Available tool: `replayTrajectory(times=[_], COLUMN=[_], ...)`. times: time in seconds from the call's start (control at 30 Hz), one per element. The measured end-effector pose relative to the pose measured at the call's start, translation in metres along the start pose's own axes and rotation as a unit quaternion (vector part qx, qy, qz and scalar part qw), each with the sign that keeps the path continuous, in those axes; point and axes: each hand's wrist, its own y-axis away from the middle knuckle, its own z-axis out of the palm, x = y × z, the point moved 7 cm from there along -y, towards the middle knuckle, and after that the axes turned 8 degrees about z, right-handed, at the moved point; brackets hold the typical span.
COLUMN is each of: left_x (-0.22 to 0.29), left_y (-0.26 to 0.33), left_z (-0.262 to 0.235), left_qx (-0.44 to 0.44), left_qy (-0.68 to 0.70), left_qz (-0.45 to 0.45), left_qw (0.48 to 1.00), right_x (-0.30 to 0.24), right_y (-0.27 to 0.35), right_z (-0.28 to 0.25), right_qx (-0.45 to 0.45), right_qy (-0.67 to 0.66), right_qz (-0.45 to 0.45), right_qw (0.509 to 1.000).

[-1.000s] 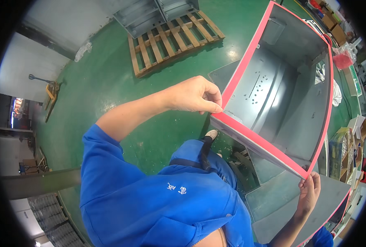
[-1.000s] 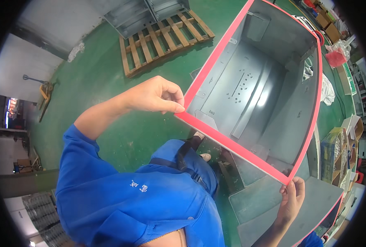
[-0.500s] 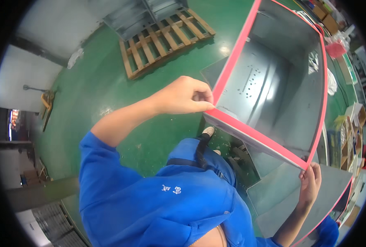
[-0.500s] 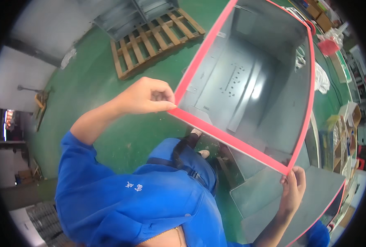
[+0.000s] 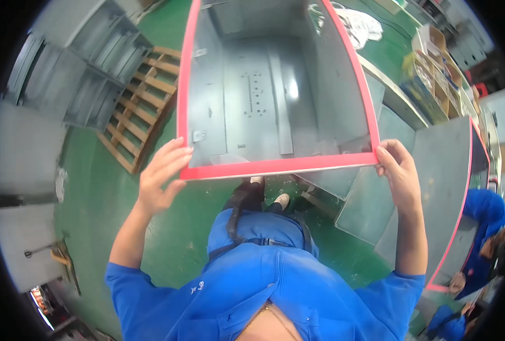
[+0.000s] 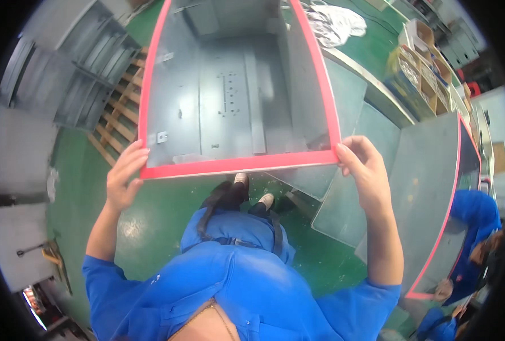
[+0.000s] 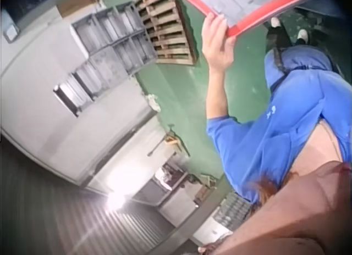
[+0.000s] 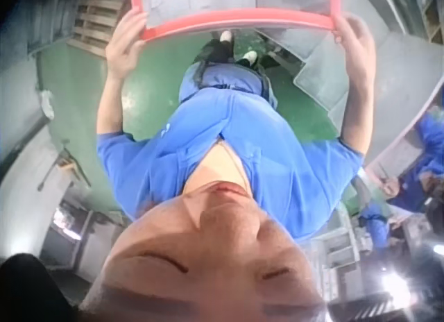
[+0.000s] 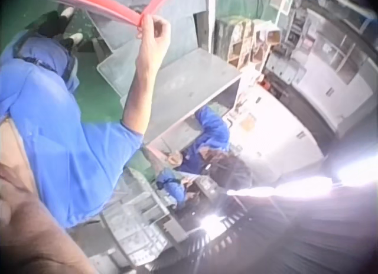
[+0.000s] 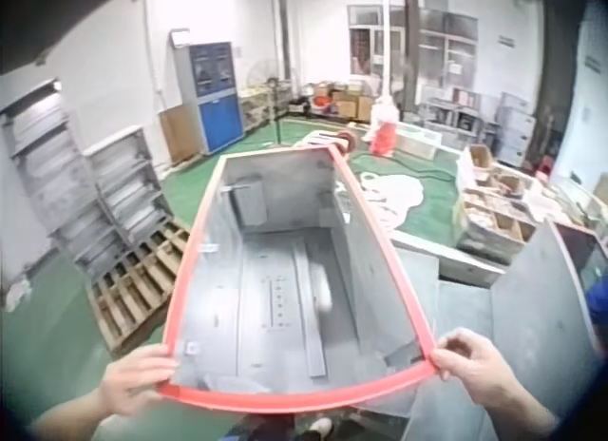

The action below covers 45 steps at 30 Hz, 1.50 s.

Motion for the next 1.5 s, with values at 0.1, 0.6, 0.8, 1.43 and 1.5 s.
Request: replayTrajectory(times=[0.1,0.6,0.8,1.43,1.5], left_x=[-0.007,-0.032,-0.034,-0.03,-0.03], left_y=[0.011,0.006,0.001,0.002,0.002], left_z=[0.009,0.022,0.02,0.013,0.014], left_qx=[-0.021,-0.006,0.018,0.044,0.043], left_qy=[-0.056,0.066,0.139,0.172,0.169], left_qz=[0.082,0.365,0.383,0.367,0.363], left_qw=[0.995,0.929,0.913,0.913,0.915], right_x=[0.002,0.024,0.03,-0.027,-0.036], right_y=[-0.001,0.021,0.03,0.079,0.071], right_z=[-0.002,-0.008,0.003,0.053,0.044], right_qx=[0.007,0.202,0.291,0.437,0.4], right_qy=[-0.015,-0.096,-0.145,0.251,0.277], right_qz=[0.0,0.045,0.033,-0.19,-0.196], right_qw=[1.0,0.974,0.945,0.843,0.851])
